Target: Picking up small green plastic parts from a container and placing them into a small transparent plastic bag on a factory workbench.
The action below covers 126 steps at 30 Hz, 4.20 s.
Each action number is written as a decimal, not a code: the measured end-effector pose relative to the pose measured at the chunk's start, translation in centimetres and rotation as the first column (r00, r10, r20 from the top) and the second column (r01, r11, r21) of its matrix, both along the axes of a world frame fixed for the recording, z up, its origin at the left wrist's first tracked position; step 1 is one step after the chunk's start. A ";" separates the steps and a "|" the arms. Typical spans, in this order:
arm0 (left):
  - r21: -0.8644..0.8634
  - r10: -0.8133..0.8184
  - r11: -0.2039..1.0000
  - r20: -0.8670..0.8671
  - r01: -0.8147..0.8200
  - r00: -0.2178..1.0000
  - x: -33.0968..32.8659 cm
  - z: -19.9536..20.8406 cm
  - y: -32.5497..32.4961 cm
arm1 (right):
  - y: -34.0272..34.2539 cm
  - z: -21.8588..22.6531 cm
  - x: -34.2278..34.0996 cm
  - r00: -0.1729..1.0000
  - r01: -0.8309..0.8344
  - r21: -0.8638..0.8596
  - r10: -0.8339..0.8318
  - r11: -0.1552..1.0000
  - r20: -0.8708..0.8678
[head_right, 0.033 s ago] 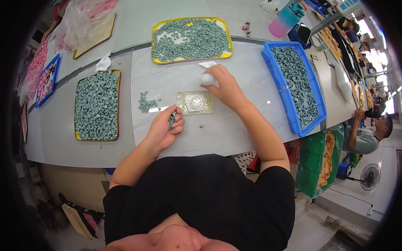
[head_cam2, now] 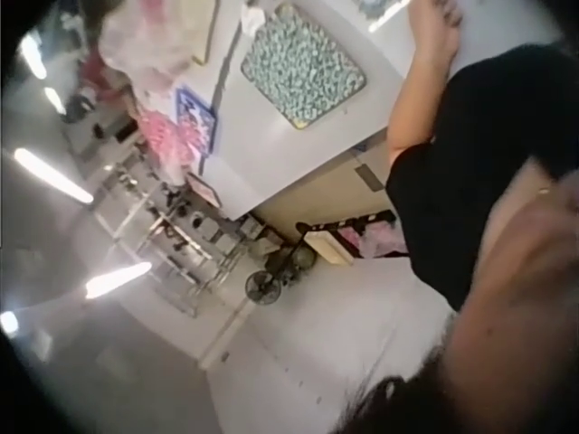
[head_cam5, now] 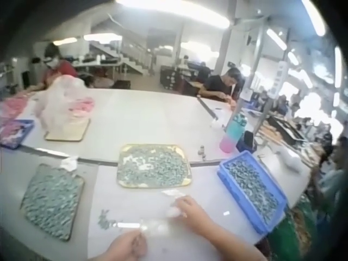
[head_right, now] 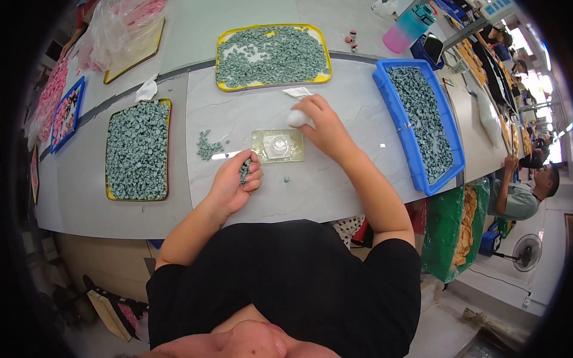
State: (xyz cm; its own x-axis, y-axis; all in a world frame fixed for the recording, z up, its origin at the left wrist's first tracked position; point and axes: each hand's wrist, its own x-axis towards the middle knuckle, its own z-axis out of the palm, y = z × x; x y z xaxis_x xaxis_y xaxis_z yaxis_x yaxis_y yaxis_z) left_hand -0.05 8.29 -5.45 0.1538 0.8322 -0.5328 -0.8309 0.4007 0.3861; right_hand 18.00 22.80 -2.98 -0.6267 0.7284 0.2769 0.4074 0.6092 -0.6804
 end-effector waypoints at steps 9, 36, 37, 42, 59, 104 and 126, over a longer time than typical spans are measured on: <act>-0.020 -0.034 0.999 -0.009 0.034 0.999 0.2 -1.1 0.3 | -1.3 0.3 2.4 0.949 -0.086 0.520 -0.088 0.850 0.301; 0.023 0.110 0.994 0.068 -0.111 0.992 -0.4 -0.5 -0.3 | -1.1 0.4 1.1 0.962 -0.056 0.439 -0.069 0.897 0.265; 0.024 0.103 0.994 0.066 -0.104 0.993 -0.2 -0.5 -0.3 | -0.9 -0.3 1.0 0.985 0.028 0.280 -0.075 0.960 0.158; 0.063 0.002 0.998 -0.090 0.004 0.996 0.2 -0.2 -0.4 | 0.8 -3.2 0.2 0.984 0.172 -0.197 -0.176 0.965 -0.005; 0.009 0.019 1.000 -0.163 -0.018 0.986 0.9 -1.3 0.3 | 0.5 -0.1 7.4 0.920 0.235 -0.071 -0.198 0.969 0.338; 0.010 0.094 0.996 -0.041 -0.093 0.995 0.7 -1.1 1.1 | -4.4 -4.1 4.4 0.990 0.005 0.247 -0.040 0.969 0.136; 0.148 -0.011 0.989 -0.057 0.019 0.998 -1.5 -3.1 -0.2 | -4.9 -4.8 1.0 0.901 -0.264 0.457 0.047 0.849 0.432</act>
State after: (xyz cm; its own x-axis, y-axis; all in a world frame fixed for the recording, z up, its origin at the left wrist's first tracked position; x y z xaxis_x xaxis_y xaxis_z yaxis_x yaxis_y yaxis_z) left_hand -1.55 8.10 -8.56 0.1405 0.9003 -0.4119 -0.8005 0.3482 0.4878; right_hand 18.97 17.91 -7.82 -0.8522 0.4432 0.2779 0.4409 0.8945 -0.0746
